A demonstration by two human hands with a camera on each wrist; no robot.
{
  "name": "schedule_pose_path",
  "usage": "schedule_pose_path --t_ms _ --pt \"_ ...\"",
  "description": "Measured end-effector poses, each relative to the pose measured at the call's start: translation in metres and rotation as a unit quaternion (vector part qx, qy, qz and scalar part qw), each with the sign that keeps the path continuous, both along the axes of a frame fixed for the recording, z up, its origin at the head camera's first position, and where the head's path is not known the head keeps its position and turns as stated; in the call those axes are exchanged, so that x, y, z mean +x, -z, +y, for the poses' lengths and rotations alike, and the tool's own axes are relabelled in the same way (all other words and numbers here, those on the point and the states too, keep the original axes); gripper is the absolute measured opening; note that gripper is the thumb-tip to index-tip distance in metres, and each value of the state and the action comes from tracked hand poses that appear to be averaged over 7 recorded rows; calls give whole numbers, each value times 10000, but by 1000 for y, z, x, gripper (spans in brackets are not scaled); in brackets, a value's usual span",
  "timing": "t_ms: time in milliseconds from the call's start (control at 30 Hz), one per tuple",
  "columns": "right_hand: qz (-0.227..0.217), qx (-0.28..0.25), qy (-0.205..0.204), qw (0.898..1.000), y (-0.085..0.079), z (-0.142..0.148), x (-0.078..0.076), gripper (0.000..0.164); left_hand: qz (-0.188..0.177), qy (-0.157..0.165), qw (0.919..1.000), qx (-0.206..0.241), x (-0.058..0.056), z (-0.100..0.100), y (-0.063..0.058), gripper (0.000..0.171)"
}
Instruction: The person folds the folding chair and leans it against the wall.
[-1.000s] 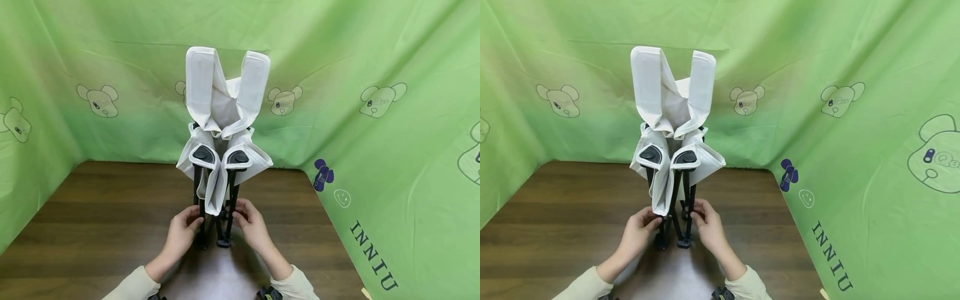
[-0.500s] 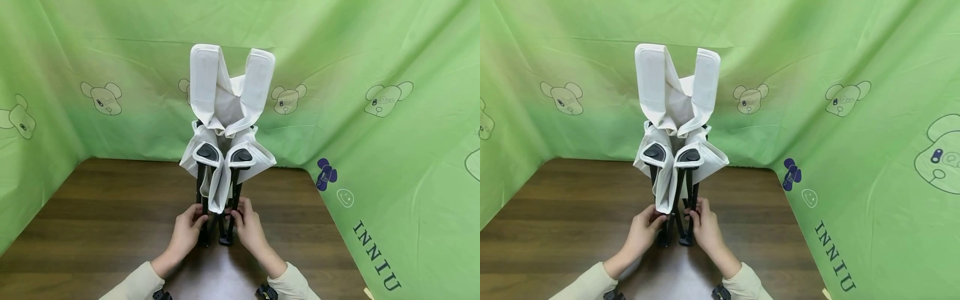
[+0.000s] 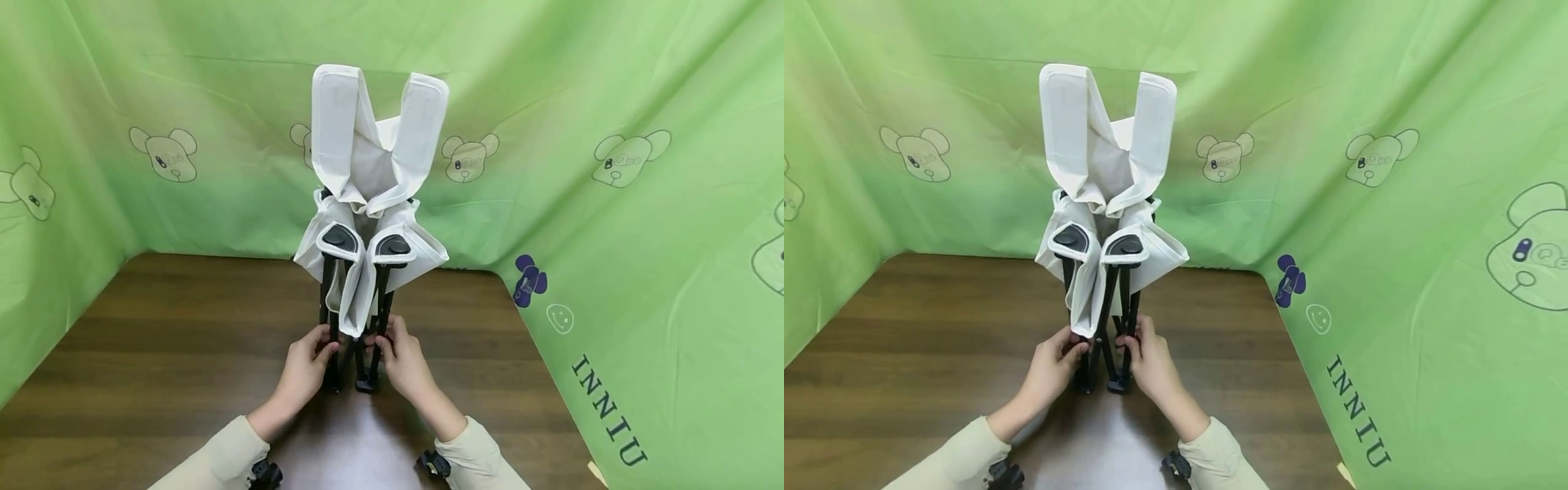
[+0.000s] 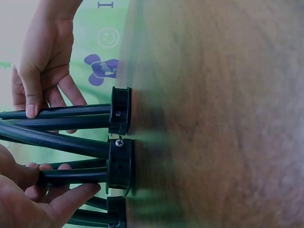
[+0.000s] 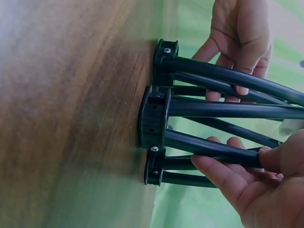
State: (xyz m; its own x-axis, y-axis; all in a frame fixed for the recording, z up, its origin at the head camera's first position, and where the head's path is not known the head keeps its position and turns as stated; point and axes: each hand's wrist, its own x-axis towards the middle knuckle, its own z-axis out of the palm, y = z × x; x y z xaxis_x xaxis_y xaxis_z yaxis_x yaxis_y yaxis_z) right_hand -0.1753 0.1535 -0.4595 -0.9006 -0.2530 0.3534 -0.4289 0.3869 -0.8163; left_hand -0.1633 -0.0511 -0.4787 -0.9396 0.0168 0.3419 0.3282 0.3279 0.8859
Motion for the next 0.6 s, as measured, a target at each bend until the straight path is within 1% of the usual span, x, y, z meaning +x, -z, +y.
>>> schedule_pose_path --t_ms 200,400,600 --pt "3 78 65 9999 -1 0 -3 26 221 -37 9996 -144 -4 0 3 12" --pt "-46 118 74 9999 -1 0 -8 26 197 -7 9997 -107 -10 0 4 12" --pt "-39 146 110 9998 -1 -1 -15 21 329 -49 9992 -220 -19 0 6 13"
